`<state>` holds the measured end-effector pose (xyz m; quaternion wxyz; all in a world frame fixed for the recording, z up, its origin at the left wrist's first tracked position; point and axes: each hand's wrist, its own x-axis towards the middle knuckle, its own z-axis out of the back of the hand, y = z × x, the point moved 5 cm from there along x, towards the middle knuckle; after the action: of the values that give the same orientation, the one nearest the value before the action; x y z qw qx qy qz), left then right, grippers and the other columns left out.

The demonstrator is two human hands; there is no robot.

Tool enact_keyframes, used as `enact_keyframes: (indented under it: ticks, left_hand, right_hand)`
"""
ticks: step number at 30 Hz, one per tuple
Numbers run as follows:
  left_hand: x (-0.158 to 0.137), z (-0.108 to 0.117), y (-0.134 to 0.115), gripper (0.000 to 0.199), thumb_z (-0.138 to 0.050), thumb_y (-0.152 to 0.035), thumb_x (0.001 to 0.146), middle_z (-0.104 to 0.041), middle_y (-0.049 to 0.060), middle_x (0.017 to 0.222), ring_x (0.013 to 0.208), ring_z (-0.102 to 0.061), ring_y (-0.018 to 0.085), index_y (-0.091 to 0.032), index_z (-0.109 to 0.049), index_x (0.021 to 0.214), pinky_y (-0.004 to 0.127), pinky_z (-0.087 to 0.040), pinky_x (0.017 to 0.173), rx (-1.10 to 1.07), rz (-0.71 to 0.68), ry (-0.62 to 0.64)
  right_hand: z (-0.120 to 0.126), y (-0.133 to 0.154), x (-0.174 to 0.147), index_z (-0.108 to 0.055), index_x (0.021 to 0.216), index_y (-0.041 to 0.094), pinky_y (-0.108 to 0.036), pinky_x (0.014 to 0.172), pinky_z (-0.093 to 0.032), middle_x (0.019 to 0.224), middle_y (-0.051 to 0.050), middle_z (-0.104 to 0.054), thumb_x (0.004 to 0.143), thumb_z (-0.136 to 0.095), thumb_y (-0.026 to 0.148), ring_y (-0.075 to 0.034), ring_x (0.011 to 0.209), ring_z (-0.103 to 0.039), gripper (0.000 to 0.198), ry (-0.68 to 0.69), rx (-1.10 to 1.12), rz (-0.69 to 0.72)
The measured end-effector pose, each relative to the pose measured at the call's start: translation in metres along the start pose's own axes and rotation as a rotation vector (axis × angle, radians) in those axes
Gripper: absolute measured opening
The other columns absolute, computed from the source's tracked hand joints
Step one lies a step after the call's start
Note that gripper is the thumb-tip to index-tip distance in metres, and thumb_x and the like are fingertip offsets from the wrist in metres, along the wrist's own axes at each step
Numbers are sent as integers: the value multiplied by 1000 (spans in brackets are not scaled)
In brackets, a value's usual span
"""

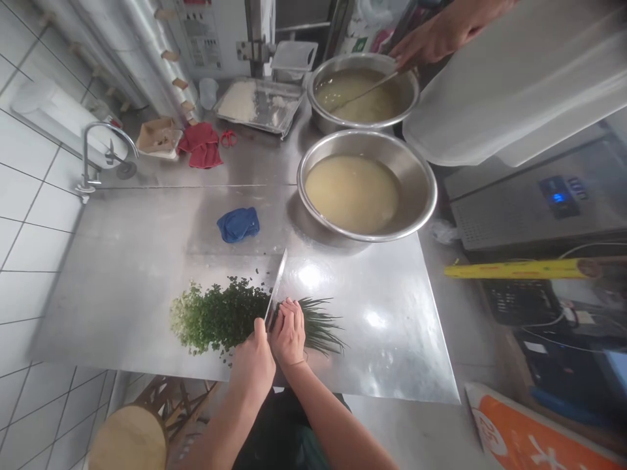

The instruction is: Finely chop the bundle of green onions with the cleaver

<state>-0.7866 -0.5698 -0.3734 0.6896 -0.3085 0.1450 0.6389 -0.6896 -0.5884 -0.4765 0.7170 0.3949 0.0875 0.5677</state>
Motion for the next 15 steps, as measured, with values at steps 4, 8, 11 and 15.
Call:
enact_keyframes:
  ticks: [4,8,11,15]
  left_hand:
    - [-18,10,0,26,-35,-7,100,-75,9,96,85,-75,26,-15,-46,123,33,-40,63,23,-2,43]
    - [-52,-6,6,40,-32,-1,97,-75,10,96,84,-75,25,-12,-44,134,33,-42,64,97,12,67]
    - [-65,-25,14,51,-30,5,93,-75,12,101,81,-75,23,-11,-44,139,31,-45,63,161,46,79]
    - [-41,-36,11,50,-33,6,91,-75,16,110,92,-76,22,-11,-49,135,28,-51,71,165,43,35]
  right_hand:
    - [0,-1,0,-59,114,18,-58,118,-50,117,-13,-68,98,-52,10,-26,130,-59,19,-16,15,1]
    - [-2,-4,-2,-60,115,17,-57,119,-49,119,-13,-68,98,-53,9,-26,132,-58,20,-2,7,-7]
    - [-2,-6,-3,-60,115,18,-59,117,-50,121,-14,-67,98,-51,8,-27,132,-58,21,-3,16,-12]
    - [-3,-7,-5,-58,114,17,-59,118,-51,122,-14,-67,98,-49,6,-26,131,-59,21,-19,35,-6]
